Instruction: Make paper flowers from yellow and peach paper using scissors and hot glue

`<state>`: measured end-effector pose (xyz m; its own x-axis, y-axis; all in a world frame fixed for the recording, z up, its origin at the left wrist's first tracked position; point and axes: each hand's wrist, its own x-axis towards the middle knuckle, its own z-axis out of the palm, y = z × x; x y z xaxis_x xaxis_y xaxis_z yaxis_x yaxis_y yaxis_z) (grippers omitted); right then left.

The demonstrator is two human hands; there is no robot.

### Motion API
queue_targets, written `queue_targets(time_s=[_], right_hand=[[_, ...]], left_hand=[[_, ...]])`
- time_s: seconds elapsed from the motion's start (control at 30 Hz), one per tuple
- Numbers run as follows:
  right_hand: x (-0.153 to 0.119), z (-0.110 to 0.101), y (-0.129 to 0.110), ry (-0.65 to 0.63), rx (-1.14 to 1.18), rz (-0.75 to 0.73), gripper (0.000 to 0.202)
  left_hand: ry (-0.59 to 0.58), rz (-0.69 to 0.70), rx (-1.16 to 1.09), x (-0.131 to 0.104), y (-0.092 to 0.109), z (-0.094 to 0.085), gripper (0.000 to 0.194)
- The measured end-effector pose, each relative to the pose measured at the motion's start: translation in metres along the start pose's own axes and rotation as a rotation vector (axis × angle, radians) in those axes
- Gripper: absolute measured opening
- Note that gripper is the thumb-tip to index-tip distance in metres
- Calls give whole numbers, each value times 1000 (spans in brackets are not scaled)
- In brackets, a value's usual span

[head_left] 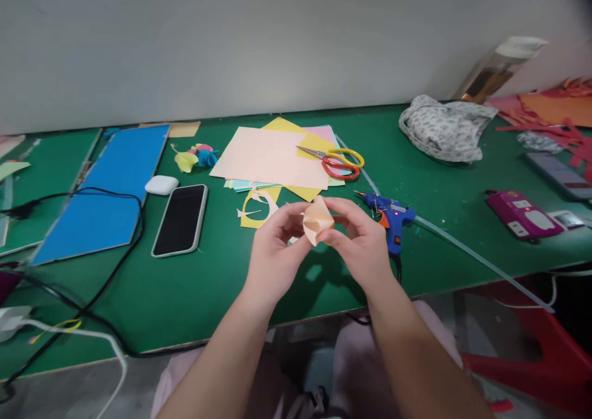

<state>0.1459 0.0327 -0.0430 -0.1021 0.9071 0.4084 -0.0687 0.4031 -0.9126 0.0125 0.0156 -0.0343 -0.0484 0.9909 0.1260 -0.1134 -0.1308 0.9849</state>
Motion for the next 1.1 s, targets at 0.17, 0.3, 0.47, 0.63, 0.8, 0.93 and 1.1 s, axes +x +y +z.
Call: queue_targets(time_s=[0.17, 0.3, 0.47, 0.63, 0.8, 0.93, 1.1], right_hand=[[-1, 3, -3, 48, -93, 23, 22], [-2, 3, -5, 43, -142, 23, 15], [-3, 4, -5, 74, -238, -23, 10], [-5, 8, -4, 184, -253, -12, 10], [-5, 9, -2, 282, -107, 74, 12], [-4, 9, -1, 302, -83, 97, 16], [-5, 11, -1, 288, -51, 91, 13]], left_hand=[[38, 16, 57, -1, 1, 2, 38], [59, 52, 147, -3, 4, 3, 38], [35, 17, 209, -5, 3, 3, 35], [0, -13, 210, -5, 5, 6, 39], [-75, -96, 62, -4, 7, 12, 49], [-102, -178, -102, -3, 5, 16, 46], [-25, -127, -208, -4, 0, 20, 30]])
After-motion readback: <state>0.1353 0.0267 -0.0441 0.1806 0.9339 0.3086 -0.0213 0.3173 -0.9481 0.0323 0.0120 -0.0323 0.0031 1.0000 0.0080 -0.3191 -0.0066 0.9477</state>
